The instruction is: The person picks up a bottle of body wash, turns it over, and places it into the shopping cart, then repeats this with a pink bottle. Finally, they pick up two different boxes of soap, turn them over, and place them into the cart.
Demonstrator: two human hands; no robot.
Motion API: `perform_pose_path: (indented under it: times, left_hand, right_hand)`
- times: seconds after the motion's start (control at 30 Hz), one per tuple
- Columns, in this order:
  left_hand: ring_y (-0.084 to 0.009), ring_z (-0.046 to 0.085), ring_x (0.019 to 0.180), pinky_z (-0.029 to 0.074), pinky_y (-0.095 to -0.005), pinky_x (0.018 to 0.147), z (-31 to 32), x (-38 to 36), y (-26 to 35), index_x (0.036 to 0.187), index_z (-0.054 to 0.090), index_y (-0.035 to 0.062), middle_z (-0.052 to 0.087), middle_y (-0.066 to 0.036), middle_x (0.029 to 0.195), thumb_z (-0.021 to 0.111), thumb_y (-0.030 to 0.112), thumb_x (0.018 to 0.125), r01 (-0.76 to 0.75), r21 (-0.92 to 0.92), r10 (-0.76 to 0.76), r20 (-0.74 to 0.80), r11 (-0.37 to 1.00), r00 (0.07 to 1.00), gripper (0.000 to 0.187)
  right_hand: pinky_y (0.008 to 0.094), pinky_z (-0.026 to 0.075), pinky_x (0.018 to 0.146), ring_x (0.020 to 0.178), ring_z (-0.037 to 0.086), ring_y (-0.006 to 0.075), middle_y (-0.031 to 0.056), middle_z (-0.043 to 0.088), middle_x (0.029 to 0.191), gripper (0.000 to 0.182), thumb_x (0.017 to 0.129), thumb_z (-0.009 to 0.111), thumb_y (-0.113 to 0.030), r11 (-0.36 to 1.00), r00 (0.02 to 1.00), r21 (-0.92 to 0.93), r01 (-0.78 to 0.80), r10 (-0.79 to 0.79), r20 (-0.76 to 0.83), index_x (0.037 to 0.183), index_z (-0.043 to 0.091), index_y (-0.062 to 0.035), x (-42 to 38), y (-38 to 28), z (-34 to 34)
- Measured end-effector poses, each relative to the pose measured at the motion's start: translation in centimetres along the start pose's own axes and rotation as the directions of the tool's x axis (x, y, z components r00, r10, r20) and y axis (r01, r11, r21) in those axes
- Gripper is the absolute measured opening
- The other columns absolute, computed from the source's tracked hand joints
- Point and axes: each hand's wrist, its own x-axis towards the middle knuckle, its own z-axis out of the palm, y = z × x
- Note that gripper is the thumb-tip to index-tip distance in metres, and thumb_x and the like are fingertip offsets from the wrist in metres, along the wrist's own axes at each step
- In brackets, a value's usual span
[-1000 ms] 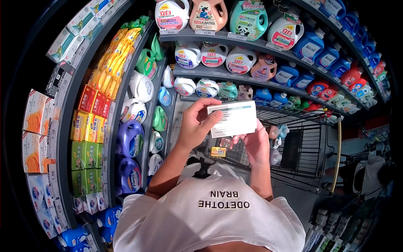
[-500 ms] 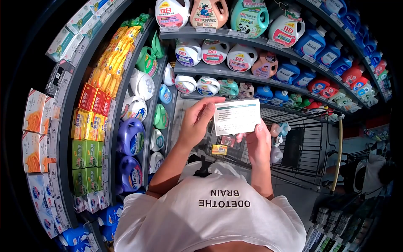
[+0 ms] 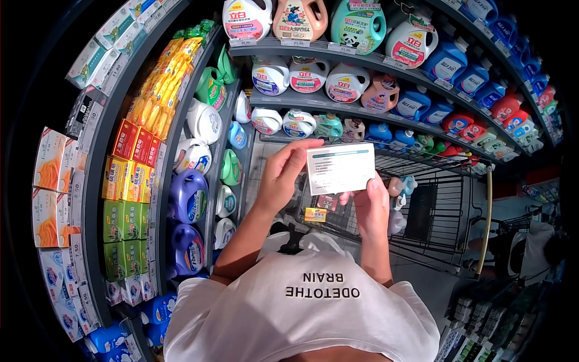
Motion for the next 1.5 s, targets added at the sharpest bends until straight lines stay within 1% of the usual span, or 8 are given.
perform_pose_path:
  times: [0.2, 0.43, 0.53, 0.63, 1.13, 1.23, 1.33, 1.5]
  left_hand:
    - [-0.0116, 0.060, 0.092, 0.047, -0.0248, 0.081, -0.1, -0.1, -0.1, 0.117, 0.055, -0.0013, 0.062, -0.007, 0.102, 0.039, 0.027, 0.098, 0.035, -0.016, -0.035, 0.012, 0.999, 0.999, 0.038]
    - [-0.0132, 0.060, 0.097, 0.047, -0.0261, 0.085, -0.5, -0.3, -0.2, 0.121, 0.053, -0.0029, 0.061, -0.009, 0.109, 0.042, 0.018, 0.096, 0.039, 0.009, -0.039, 0.034, 0.999, 0.999, 0.034]
    - [-0.0078, 0.057, 0.085, 0.047, -0.0226, 0.075, -0.3, -0.2, -0.2, 0.120, 0.054, -0.0024, 0.063, -0.006, 0.100, 0.046, 0.013, 0.093, -0.016, -0.003, 0.016, 0.020, 1.000, 1.000, 0.032]
    - [-0.0074, 0.057, 0.086, 0.046, -0.0224, 0.075, -0.5, -0.3, -0.5, 0.121, 0.054, -0.0023, 0.063, -0.006, 0.100, 0.048, 0.011, 0.093, -0.012, 0.002, 0.012, 0.051, 1.000, 0.999, 0.032]
    - [-0.0080, 0.057, 0.086, 0.048, -0.0229, 0.074, -0.4, -0.2, -0.7, 0.124, 0.051, -0.0013, 0.062, -0.007, 0.101, 0.045, 0.011, 0.094, -0.001, 0.030, -0.001, 0.059, 1.000, 0.998, 0.033]
    - [-0.0075, 0.057, 0.085, 0.047, -0.0226, 0.073, -0.4, -0.2, -0.8, 0.125, 0.050, -0.0012, 0.063, -0.007, 0.100, 0.044, 0.011, 0.094, -0.009, 0.079, 0.005, 0.055, 0.997, 0.998, 0.034]
    - [-0.0107, 0.059, 0.091, 0.049, -0.0251, 0.079, -0.7, -0.1, -1.0, 0.126, 0.048, -0.0022, 0.062, -0.008, 0.104, 0.041, 0.012, 0.095, -0.004, 0.156, -0.008, 0.076, 0.988, 0.997, 0.034]
    - [-0.0098, 0.059, 0.090, 0.049, -0.0245, 0.079, -0.7, -0.1, -1.1, 0.126, 0.048, -0.0022, 0.062, -0.008, 0.104, 0.040, 0.012, 0.096, -0.008, 0.201, -0.007, 0.073, 0.980, 0.997, 0.035]
  right_hand:
    - [0.0175, 0.035, 0.049, 0.064, 0.057, 0.0113, 0.0093, 0.062, 0.078, 0.047, 0.092, 0.043, -0.045, 0.999, 0.999, -0.027, -0.032, 0.031, -0.032, 0.106, 0.050, -0.0005, 0.1, 0.2, -0.6]
    - [0.0176, 0.036, 0.050, 0.064, 0.058, 0.0114, 0.0092, 0.062, 0.078, 0.046, 0.092, 0.044, -0.043, 0.999, 0.998, 0.002, -0.036, 0.036, -0.043, 0.108, 0.049, -0.0001, 0.1, 0.2, -0.6]
    - [0.0177, 0.036, 0.050, 0.063, 0.057, 0.0111, 0.0089, 0.062, 0.077, 0.047, 0.092, 0.043, -0.043, 0.999, 0.997, -0.004, -0.047, 0.047, -0.054, 0.108, 0.049, -0.0001, 0.1, 0.2, -0.7]
    - [0.0180, 0.036, 0.050, 0.063, 0.057, 0.0108, 0.0083, 0.062, 0.076, 0.046, 0.092, 0.043, -0.043, 0.999, 0.998, -0.012, -0.048, 0.047, -0.050, 0.108, 0.050, -0.0003, 0.1, 0.3, -0.9]
    - [0.0181, 0.035, 0.051, 0.063, 0.057, 0.0096, 0.0062, 0.061, 0.075, 0.040, 0.094, 0.041, -0.040, 0.997, 0.999, -0.078, -0.004, 0.001, -0.032, 0.106, 0.050, -0.0022, 0.0, 0.4, -1.0]
    - [0.0178, 0.035, 0.051, 0.063, 0.057, 0.0091, 0.0057, 0.062, 0.075, 0.040, 0.094, 0.041, -0.039, 0.996, 0.999, -0.093, -0.005, 0.002, -0.037, 0.106, 0.050, -0.0024, 0.1, 0.3, -1.0]
    - [0.0176, 0.035, 0.051, 0.063, 0.057, 0.0088, 0.0053, 0.062, 0.075, 0.039, 0.095, 0.041, -0.038, 0.994, 0.999, -0.107, -0.002, -0.003, -0.040, 0.106, 0.050, -0.0027, 0.1, 0.4, -1.0]
    - [0.0176, 0.034, 0.051, 0.063, 0.058, 0.0088, 0.0051, 0.062, 0.076, 0.036, 0.095, 0.040, -0.036, 0.993, 0.999, -0.118, 0.013, -0.018, -0.044, 0.106, 0.050, -0.0032, 0.0, 0.5, -1.1]
